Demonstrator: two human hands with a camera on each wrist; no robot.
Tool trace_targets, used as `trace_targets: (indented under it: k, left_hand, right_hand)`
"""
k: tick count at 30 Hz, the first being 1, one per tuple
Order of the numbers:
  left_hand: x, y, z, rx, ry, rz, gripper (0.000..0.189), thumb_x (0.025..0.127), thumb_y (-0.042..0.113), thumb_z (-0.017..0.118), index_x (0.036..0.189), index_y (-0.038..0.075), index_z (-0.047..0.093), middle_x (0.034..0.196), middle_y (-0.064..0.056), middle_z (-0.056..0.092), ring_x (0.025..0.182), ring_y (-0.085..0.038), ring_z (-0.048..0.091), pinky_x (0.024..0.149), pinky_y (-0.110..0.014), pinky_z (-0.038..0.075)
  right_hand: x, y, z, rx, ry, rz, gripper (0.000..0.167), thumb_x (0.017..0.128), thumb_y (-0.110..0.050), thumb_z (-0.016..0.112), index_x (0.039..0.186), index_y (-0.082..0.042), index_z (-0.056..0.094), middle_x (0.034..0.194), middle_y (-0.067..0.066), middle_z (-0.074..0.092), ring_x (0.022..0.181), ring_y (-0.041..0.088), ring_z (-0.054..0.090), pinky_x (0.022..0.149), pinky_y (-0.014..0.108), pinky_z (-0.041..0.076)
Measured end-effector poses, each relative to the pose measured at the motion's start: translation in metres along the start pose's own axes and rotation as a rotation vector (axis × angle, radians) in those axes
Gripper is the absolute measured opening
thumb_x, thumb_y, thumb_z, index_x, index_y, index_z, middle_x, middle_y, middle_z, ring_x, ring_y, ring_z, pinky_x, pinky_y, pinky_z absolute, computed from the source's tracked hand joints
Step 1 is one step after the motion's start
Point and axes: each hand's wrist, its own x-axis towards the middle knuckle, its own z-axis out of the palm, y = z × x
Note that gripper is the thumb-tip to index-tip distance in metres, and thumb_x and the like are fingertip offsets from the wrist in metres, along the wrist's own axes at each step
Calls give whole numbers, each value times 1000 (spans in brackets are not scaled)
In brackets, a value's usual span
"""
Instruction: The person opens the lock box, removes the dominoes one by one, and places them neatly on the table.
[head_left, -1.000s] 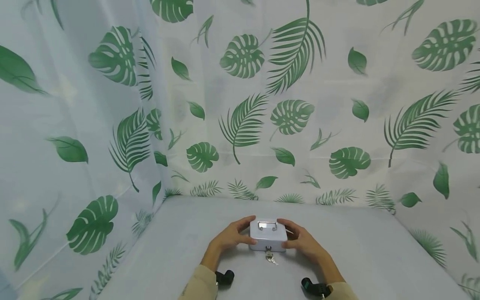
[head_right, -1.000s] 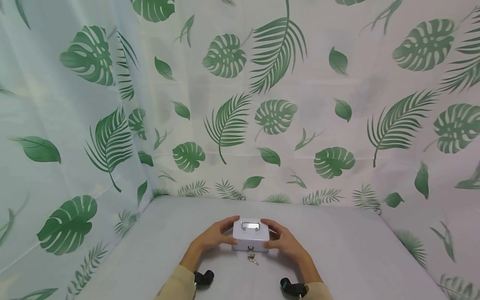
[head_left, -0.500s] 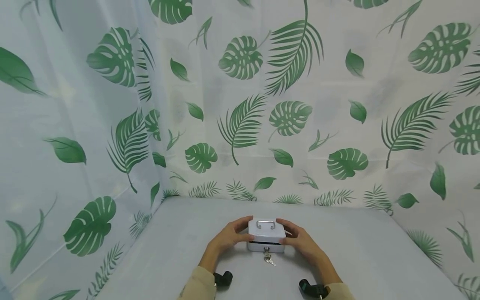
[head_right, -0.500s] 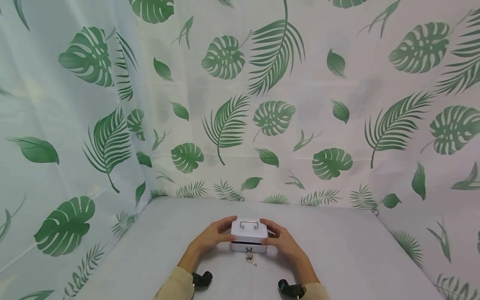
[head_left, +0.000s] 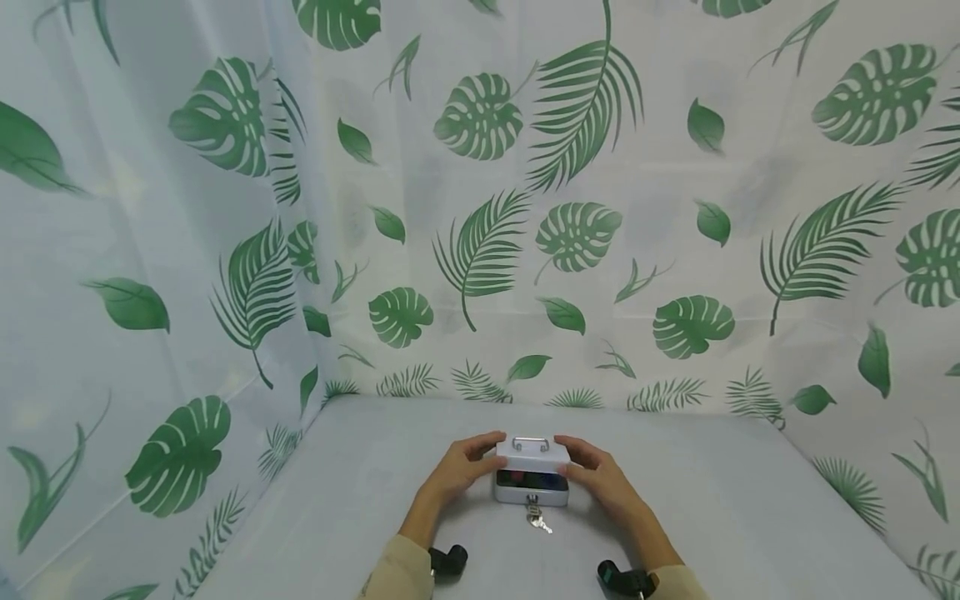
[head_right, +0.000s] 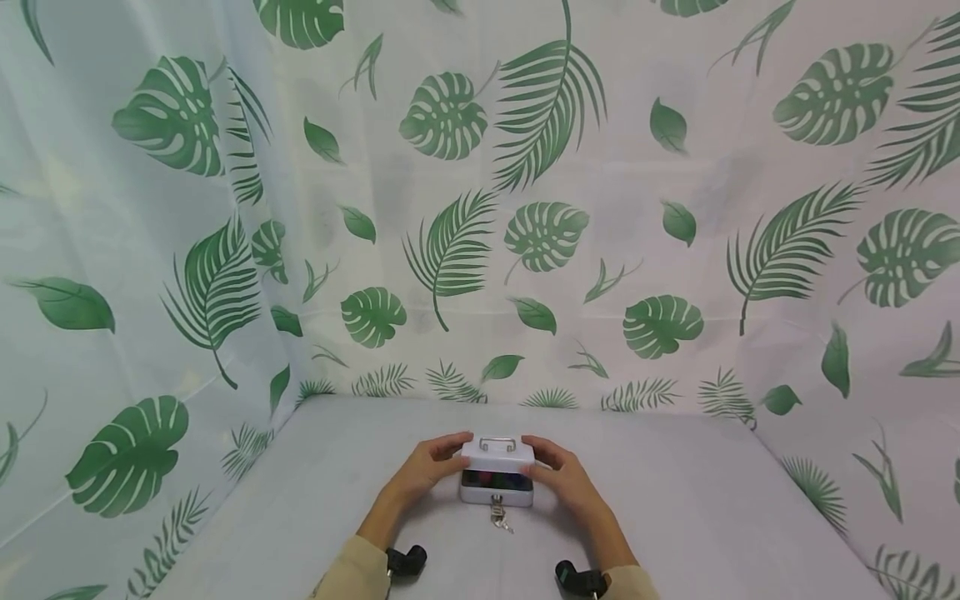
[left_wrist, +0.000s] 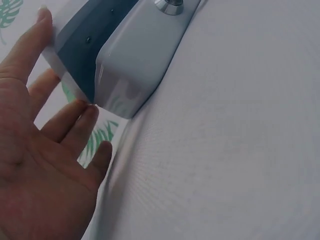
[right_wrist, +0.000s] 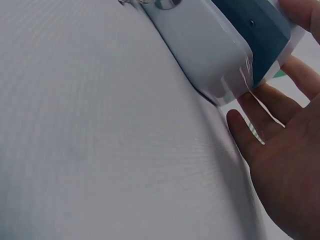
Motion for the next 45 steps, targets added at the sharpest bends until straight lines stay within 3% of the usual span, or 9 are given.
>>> trace_targets:
  k: [6, 13, 19, 27, 31, 39, 45]
  left_hand:
    - [-2, 1, 1, -60, 12, 13, 47, 94, 23, 79, 139, 15, 67, 159, -13, 50, 151, -31, 43, 125, -51, 34]
    - [-3, 3, 1, -101, -10, 22, 53, 94, 15, 78, 145, 12, 62, 163, -11, 45, 154, -28, 40, 126, -51, 33]
    - [-2, 4, 0, -131, 5, 24, 54, 96, 19, 77, 145, 6, 60, 162, -5, 48, 150, -28, 46, 124, -51, 35]
    - [-2, 4, -1, -168, 13, 37, 48, 94, 16, 78, 140, 17, 67, 157, 0, 54, 147, -26, 50, 122, -48, 40]
    - [-2, 4, 0, -165, 26, 39, 46, 95, 19, 77, 139, 25, 68, 154, 2, 57, 144, -21, 53, 120, -46, 43]
    - [-2, 12, 3, -162, 71, 34, 45, 98, 21, 74, 142, 23, 66, 151, 0, 60, 144, -30, 53, 114, -44, 49]
    - [-2, 13, 6, -225, 76, 13, 45, 99, 20, 73, 144, 19, 64, 152, -9, 59, 144, -30, 53, 110, -40, 52]
  right_hand:
    - [-2, 0, 2, 6, 22, -15, 54, 98, -32, 73, 148, -18, 58, 154, 10, 56, 145, 35, 50, 124, 64, 30]
    - [-4, -5, 2, -25, 47, -1, 54, 100, -37, 70, 149, -17, 57, 151, 12, 59, 141, 34, 55, 121, 64, 34]
    - [-2, -8, 1, -6, 55, 22, 56, 100, -38, 70, 149, -15, 57, 153, 14, 57, 142, 36, 53, 120, 60, 39]
    - [1, -11, 3, 22, 86, 56, 56, 99, -39, 71, 147, -14, 59, 152, 13, 58, 141, 35, 54, 113, 47, 51]
    - [0, -12, 4, -10, 94, 46, 58, 100, -44, 69, 149, -15, 57, 157, 11, 53, 148, 38, 46, 119, 55, 42]
    - [-2, -14, 4, 5, 55, -42, 54, 103, -35, 66, 153, -19, 53, 164, 9, 45, 157, 39, 30, 126, 66, 20]
    - [-2, -14, 5, 74, 61, -37, 58, 103, -33, 66, 154, -12, 51, 162, 12, 47, 154, 37, 38, 125, 63, 27]
